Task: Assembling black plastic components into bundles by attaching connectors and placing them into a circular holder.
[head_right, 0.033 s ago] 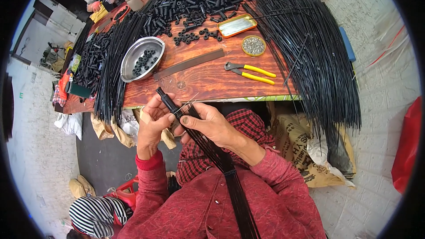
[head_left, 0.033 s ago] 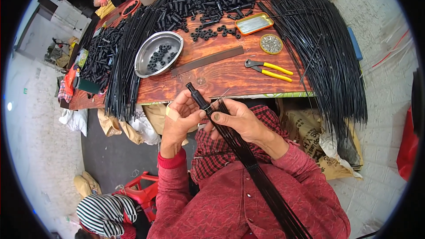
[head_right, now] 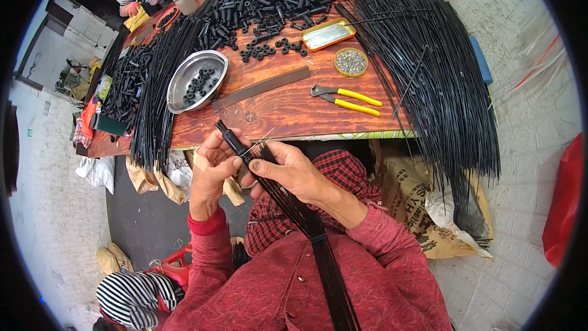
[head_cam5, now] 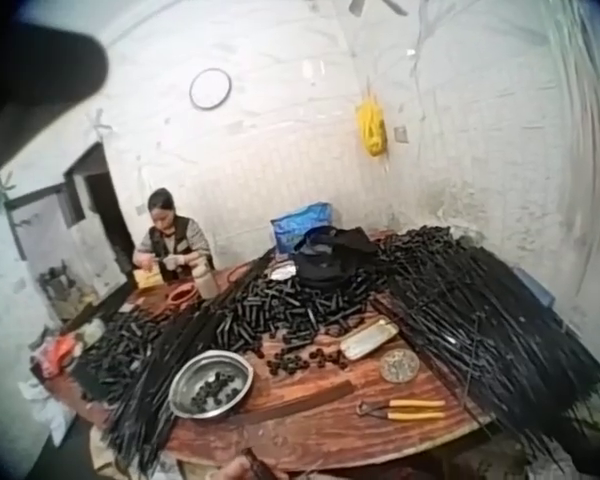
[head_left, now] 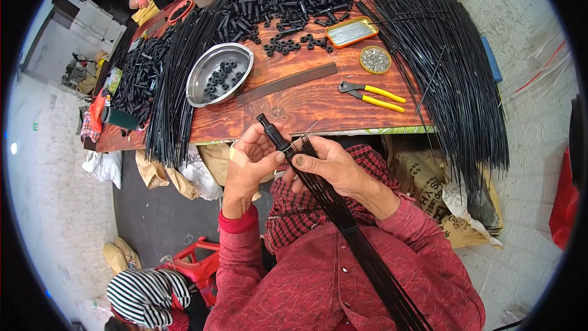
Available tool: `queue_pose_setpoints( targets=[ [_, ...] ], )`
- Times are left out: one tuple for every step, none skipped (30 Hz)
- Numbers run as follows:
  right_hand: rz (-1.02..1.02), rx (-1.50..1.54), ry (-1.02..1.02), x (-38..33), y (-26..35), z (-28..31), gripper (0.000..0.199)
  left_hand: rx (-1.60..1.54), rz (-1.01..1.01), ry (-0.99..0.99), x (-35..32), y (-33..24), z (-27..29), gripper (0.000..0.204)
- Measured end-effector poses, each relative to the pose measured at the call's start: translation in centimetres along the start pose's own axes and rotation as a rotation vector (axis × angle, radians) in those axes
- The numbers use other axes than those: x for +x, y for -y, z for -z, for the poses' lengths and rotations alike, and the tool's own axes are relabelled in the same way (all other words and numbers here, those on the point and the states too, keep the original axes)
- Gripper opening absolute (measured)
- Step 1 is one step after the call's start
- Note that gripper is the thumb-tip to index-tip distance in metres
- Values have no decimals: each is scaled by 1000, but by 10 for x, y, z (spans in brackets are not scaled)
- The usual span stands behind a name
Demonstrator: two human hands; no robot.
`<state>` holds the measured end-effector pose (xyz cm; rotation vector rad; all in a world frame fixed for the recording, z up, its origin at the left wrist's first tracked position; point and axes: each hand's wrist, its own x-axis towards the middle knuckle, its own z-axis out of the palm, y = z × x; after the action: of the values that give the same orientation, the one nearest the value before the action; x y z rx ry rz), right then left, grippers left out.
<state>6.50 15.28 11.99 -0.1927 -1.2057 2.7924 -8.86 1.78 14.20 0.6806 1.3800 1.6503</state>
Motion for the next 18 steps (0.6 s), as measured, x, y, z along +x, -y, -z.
queue_pose_setpoints(
  targets=[
    [1,-14,-2,0,0,0,30,-29,-13,19,0,1,0,48],
    [5,-11,-4,0,0,0,30,-25,-11,22,1,1,1,48],
    [1,-16,-4,1,0,0,31,-17,-20,13,1,2,1,47],
    [-3,-21,-3,1,0,0,31,-8,-30,3,1,3,0,46],
    [0,-17,-7,1,0,-1,31,-6,-26,7,1,3,-1,46],
    [5,-19,-16,2,1,-1,30,-13,-26,-6,1,2,-3,44],
    [11,-22,-26,2,1,-1,30,-21,-26,-20,1,2,-4,43],
    [13,-19,-27,2,0,0,30,-19,-23,-18,1,2,-3,43],
    [18,-32,-17,3,-2,3,31,-17,-24,-16,2,3,-3,42],
    [22,-45,-7,3,-3,4,31,-16,-25,-14,2,3,-2,42],
    [22,-43,-7,3,-3,4,31,-15,-23,-15,2,3,-2,42],
    [31,-42,-11,3,-1,2,33,-31,-22,-19,1,3,-2,43],
    [41,-41,-16,3,-1,1,34,-47,-22,-24,1,4,-1,43],
    [41,-40,-12,3,0,1,34,-45,-23,-27,2,4,1,43],
    [29,-49,-10,2,1,1,36,-59,-13,-9,3,5,3,43],
    [17,-58,-8,2,1,1,37,-73,-3,8,3,5,5,43],
    [17,-57,-8,2,1,1,37,-72,-3,8,4,5,6,43],
    [20,-50,-5,2,0,1,36,-76,-2,12,4,5,6,43]
  ],
)
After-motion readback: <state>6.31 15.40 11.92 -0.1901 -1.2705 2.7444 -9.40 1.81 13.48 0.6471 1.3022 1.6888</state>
